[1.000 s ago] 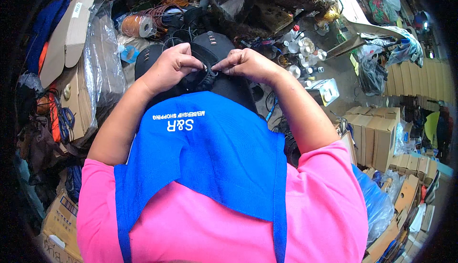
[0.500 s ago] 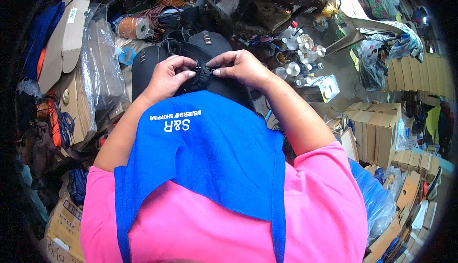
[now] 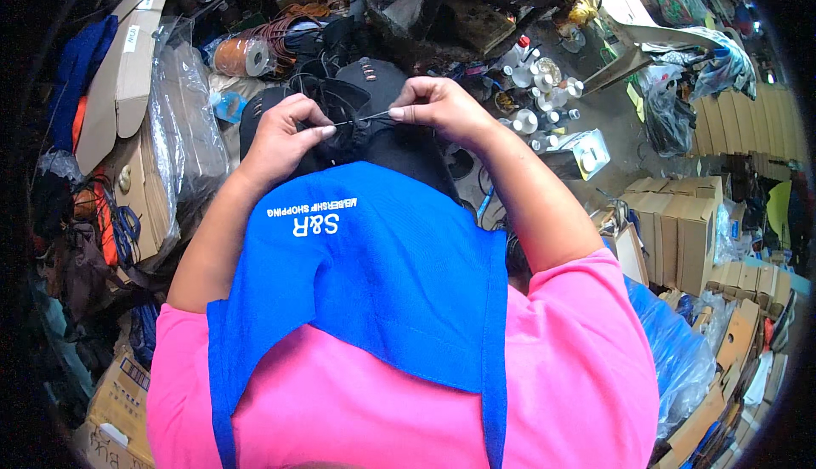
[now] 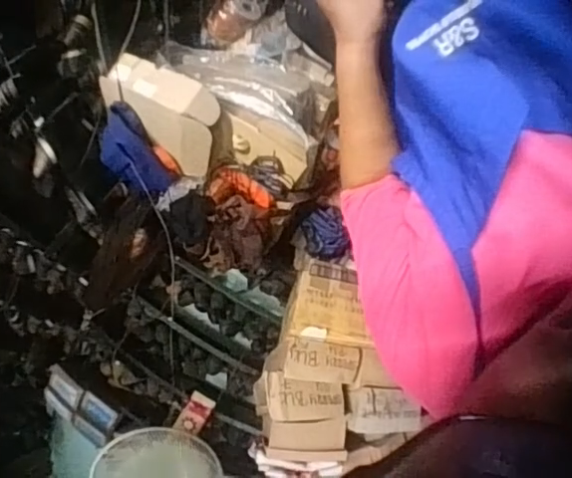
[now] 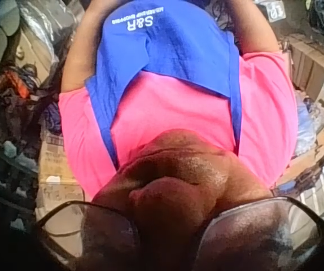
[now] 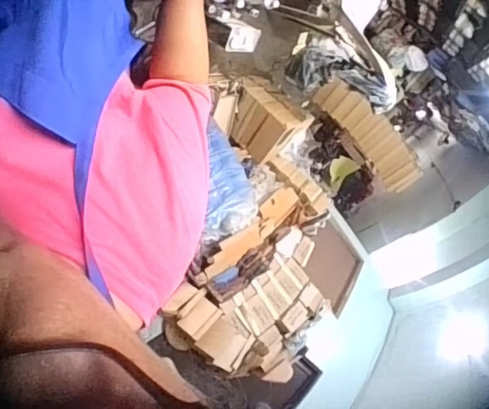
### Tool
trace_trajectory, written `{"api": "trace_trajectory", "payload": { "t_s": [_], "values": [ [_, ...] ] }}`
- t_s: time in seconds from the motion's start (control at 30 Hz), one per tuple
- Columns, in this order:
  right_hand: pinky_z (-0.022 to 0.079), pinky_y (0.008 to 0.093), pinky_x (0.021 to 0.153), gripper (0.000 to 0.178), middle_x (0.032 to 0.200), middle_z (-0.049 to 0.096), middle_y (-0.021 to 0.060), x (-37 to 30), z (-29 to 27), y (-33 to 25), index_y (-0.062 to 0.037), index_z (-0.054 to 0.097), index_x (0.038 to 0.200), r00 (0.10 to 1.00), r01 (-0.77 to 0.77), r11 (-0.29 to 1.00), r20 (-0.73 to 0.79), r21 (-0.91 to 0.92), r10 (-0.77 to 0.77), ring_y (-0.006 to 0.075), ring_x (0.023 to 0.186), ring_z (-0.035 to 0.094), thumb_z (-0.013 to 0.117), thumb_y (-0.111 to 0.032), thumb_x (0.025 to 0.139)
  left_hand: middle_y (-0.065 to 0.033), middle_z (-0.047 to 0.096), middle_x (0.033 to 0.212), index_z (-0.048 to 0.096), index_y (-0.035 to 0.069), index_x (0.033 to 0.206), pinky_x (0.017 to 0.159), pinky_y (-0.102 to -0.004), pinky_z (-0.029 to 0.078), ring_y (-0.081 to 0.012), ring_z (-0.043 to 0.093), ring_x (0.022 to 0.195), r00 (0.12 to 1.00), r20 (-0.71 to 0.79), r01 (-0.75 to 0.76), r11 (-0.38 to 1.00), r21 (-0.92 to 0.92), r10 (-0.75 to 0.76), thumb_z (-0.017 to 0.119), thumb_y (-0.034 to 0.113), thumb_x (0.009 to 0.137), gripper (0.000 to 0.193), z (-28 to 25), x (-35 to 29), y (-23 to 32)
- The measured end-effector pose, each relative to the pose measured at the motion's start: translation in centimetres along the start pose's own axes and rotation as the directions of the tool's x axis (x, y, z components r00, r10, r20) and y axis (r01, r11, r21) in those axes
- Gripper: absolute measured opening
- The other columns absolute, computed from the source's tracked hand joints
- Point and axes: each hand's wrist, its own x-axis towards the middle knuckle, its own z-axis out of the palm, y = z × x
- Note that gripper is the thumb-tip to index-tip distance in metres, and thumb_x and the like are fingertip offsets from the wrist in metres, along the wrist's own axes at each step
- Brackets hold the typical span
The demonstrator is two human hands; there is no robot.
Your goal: Insert and thread laces through the eyelets of a black shoe.
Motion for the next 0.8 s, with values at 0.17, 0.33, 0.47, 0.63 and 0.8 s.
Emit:
{"api": "trace_trajectory", "payload": {
  "t_s": [0.17,0.33,0.47,0.63,0.8],
  "values": [
    [0.044,0.0226,0.071,0.015,0.092,0.051,-0.0011,-0.7,0.6,2.4,-0.0036,0.065,0.089,0.985,0.143,0.972,-0.066,-0.185,-0.158,0.0064,0.081,0.052,0.071,-0.015,0.081,-0.0123,0.060,0.080,0.059,0.002,0.091,0.071,-0.0334,0.047,-0.0230,0.060,0.077,0.994,0.103,0.015,0.979,0.204,-0.037,0.061,0.006,0.081,0.011,0.3,0.3,1.3],
    [0.043,0.0238,0.065,0.017,0.085,0.054,-0.0022,-3.4,0.3,2.4,-0.0035,0.063,0.087,0.997,0.059,0.995,-0.041,-0.085,-0.063,0.0052,0.078,0.050,0.072,-0.017,0.081,-0.0184,0.063,0.084,0.057,0.002,0.096,0.071,-0.0391,0.049,-0.0333,0.063,0.080,0.987,0.162,-0.051,0.946,0.319,-0.001,0.057,0.009,0.085,0.014,0.6,0.7,2.0],
    [0.040,0.0223,0.066,0.016,0.079,0.054,-0.0044,-5.0,-0.7,-2.7,-0.0037,0.059,0.089,0.998,0.060,0.998,0.026,-0.024,-0.060,0.0044,0.076,0.048,0.065,-0.019,0.086,-0.0211,0.062,0.087,0.056,0.002,0.098,0.073,-0.0420,0.048,-0.0386,0.060,0.084,0.969,0.224,-0.185,0.896,0.404,0.100,0.054,0.010,0.087,0.014,0.2,0.6,2.2],
    [0.040,0.0212,0.065,0.016,0.078,0.055,-0.0055,-3.8,-2.0,-4.8,-0.0041,0.057,0.088,0.995,0.032,0.988,0.098,-0.154,-0.017,0.0037,0.073,0.048,0.064,-0.019,0.088,-0.0215,0.062,0.087,0.056,0.002,0.098,0.072,-0.0429,0.048,-0.0395,0.060,0.082,0.953,0.260,-0.262,0.849,0.460,0.154,0.053,0.009,0.086,0.014,0.3,0.9,2.6],
    [0.046,0.0255,0.069,0.025,0.081,0.064,-0.0005,-6.2,-0.4,-5.5,-0.0017,0.067,0.092,0.907,0.002,0.877,0.370,-0.480,0.201,0.0075,0.078,0.057,0.070,-0.025,0.083,-0.0202,0.061,0.077,0.059,0.001,0.088,0.065,-0.0393,0.047,-0.0349,0.061,0.072,0.984,0.179,-0.039,0.941,0.335,-0.022,0.059,0.024,0.086,0.023,0.3,0.5,3.2]
  ]
}}
